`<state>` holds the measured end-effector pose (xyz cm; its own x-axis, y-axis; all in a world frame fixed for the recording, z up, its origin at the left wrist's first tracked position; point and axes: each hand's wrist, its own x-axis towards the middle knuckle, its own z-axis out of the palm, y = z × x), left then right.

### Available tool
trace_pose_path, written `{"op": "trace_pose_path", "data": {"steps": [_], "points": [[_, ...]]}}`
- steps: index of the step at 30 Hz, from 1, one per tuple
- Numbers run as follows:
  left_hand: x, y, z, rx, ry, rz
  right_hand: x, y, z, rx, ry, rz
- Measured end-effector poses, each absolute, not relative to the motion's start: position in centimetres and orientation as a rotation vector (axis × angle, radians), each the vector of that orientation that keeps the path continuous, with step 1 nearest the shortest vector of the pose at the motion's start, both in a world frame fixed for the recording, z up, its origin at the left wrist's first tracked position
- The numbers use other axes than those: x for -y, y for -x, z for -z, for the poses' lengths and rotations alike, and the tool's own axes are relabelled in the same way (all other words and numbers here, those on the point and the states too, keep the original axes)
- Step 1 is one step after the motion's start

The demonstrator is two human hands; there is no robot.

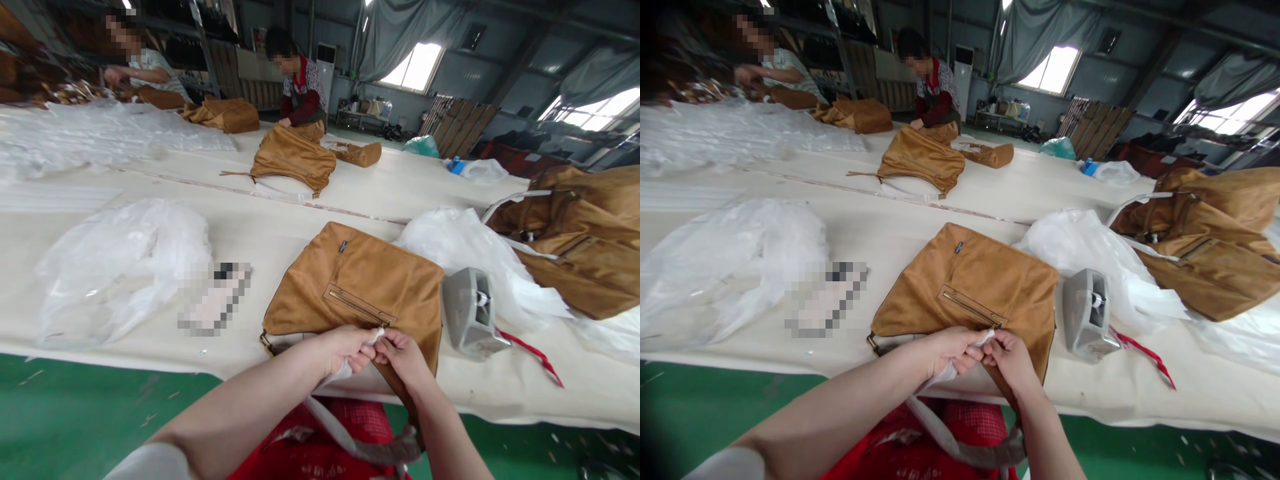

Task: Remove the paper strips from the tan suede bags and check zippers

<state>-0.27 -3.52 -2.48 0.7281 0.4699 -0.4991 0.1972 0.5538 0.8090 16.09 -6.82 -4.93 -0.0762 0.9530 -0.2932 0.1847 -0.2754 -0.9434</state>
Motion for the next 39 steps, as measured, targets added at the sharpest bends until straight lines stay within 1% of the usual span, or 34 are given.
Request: {"op": "trace_pose_path", "data": {"steps": [7,12,15,17,20,23,26,28,31,34,39], "points": [[4.0,-0.4,2.7,-0.903,-1.156,-0.280,5.8,-16.1,5.3,1.226,1.663,-1.382],[4.7,-0.9,1.7,-1.086,-1.388,-0.439,6.7,-16.7,4.3,1.240,1.590,-1.416],[5.3,-0.7,1.2,-1.203,-1.608,-0.532,7.7,-17.2,3.4,1.192,1.574,-1.371],[5.8,-0.5,1.2,-1.270,-1.978,-0.485,8.2,-17.3,2.8,1.151,1.573,-1.338],[6.6,-0.6,1.7,-1.303,-2.557,-0.261,8.4,-16.8,2.1,1.122,1.584,-1.358],[7.1,-0.8,2.1,-1.325,-2.706,-0.177,8.2,-16.2,2.1,1.127,1.587,-1.384],[7.2,-0.8,2.1,-1.320,-2.629,-0.224,8.1,-15.7,2.6,1.092,1.506,-1.379],[7.2,-0.5,1.9,-1.337,-2.464,-0.294,8.3,-15.4,3.1,1.043,1.445,-1.375],[6.9,-0.2,1.5,-1.385,-2.044,-0.441,8.7,-14.8,3.8,0.957,1.399,-1.370],[6.4,-0.3,1.5,-1.337,-1.662,-0.539,9.0,-14.3,4.1,0.919,1.400,-1.376],[5.7,-0.8,1.5,-1.232,-1.325,-0.515,8.9,-14.6,4.2,0.904,1.431,-1.422]]}}
